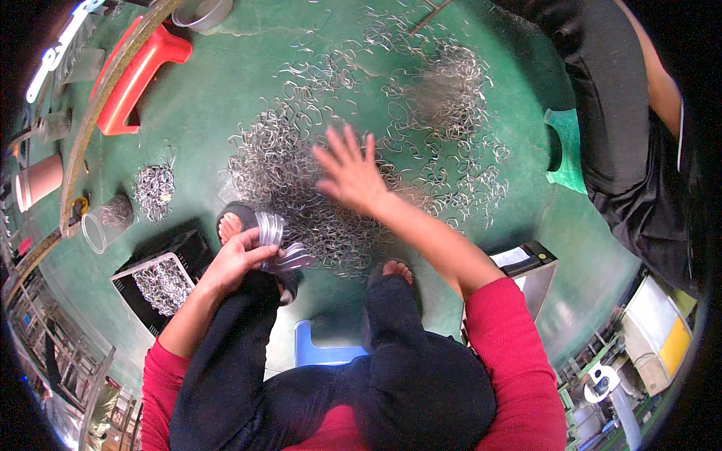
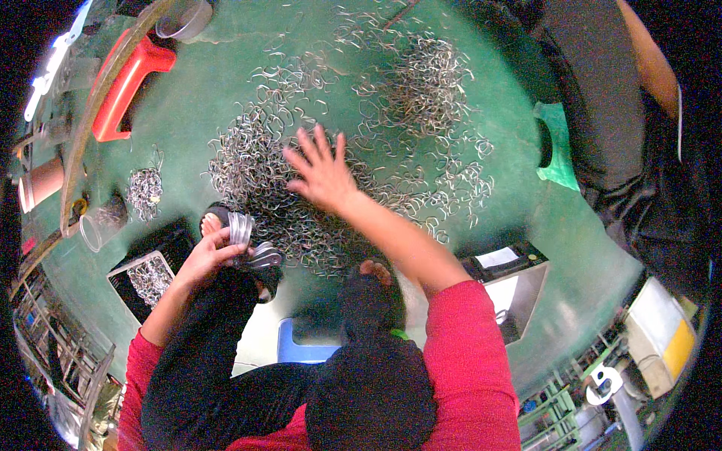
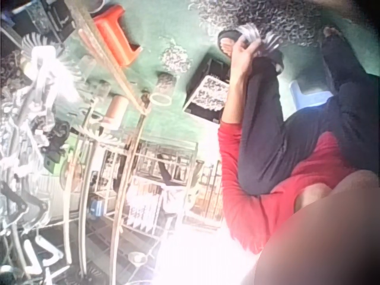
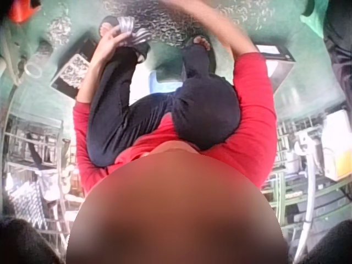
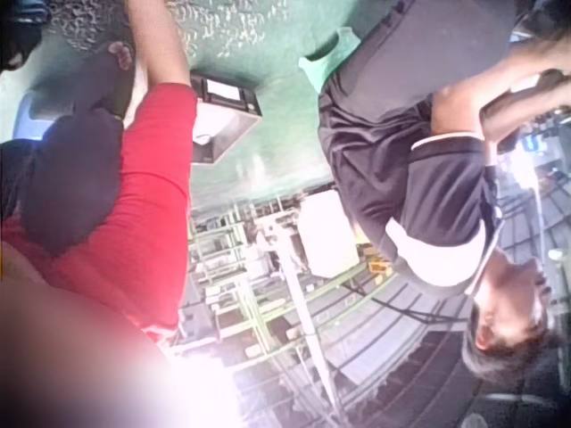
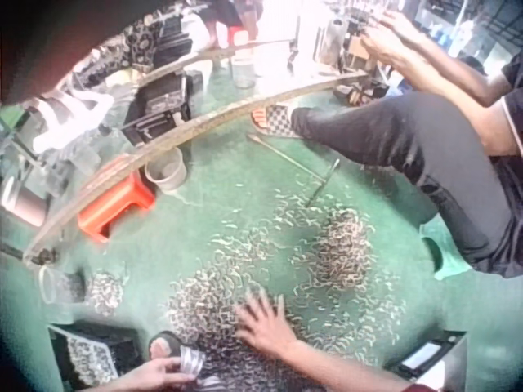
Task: The person sits on a low stool and repeatedly picks up small metal hooks from a pile on the floor, then attaches them to a vertical metal rack. The person handles the hooks one at a time and places them onto the rack structure.
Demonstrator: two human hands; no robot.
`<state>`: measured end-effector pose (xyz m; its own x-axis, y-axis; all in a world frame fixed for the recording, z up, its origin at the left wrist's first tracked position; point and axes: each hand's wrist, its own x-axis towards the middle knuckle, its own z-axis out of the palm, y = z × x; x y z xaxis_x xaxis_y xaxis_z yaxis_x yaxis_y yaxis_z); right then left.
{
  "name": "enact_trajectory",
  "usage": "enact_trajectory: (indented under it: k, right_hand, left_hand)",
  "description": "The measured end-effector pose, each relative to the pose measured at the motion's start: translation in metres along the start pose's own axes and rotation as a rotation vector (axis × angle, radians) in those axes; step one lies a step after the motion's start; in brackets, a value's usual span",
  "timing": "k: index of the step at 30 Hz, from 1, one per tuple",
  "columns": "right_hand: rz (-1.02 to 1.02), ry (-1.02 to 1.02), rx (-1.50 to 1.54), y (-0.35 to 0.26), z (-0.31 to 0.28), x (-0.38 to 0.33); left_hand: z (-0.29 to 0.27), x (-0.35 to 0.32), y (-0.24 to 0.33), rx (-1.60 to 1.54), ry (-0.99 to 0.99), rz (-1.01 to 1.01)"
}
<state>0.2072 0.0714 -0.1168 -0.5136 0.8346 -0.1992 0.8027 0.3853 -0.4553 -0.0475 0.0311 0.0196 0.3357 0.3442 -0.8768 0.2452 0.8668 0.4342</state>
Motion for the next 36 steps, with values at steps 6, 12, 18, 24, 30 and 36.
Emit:
enact_trajectory:
  k: [6, 12, 18, 24, 30, 36]
  right_hand:
    - [-0.298, 0.175, 0.140, -0.027, 0.002, -0.010]
    - [0.028, 0.389, 0.016, 0.023, -0.025, 0.058]
    - [-0.346, 0.365, -0.147, 0.037, -0.048, 0.064]
    - [0.829, 0.749, -0.162, 0.130, -0.097, 0.048]
    - [0.840, 0.334, 0.009, 0.166, -0.127, 0.043]
    - [0.398, 0.632, 0.893, 0.146, -0.134, 0.015]
  left_hand:
    - [0.000, -0.001, 0.001, 0.016, -0.009, 0.017]
    - [0.000, 0.001, 0.001, 0.040, -0.005, -0.006]
    - [-0.002, 0.001, -0.002, -0.016, 0.016, -0.032]
    - [-0.004, -0.002, -0.002, 0.020, 0.004, -0.029]
    - [0.001, -0.001, 0.001, -0.003, -0.021, 0.010]
    - [-0.001, 0.001, 0.001, 0.029, 0.002, -0.020]
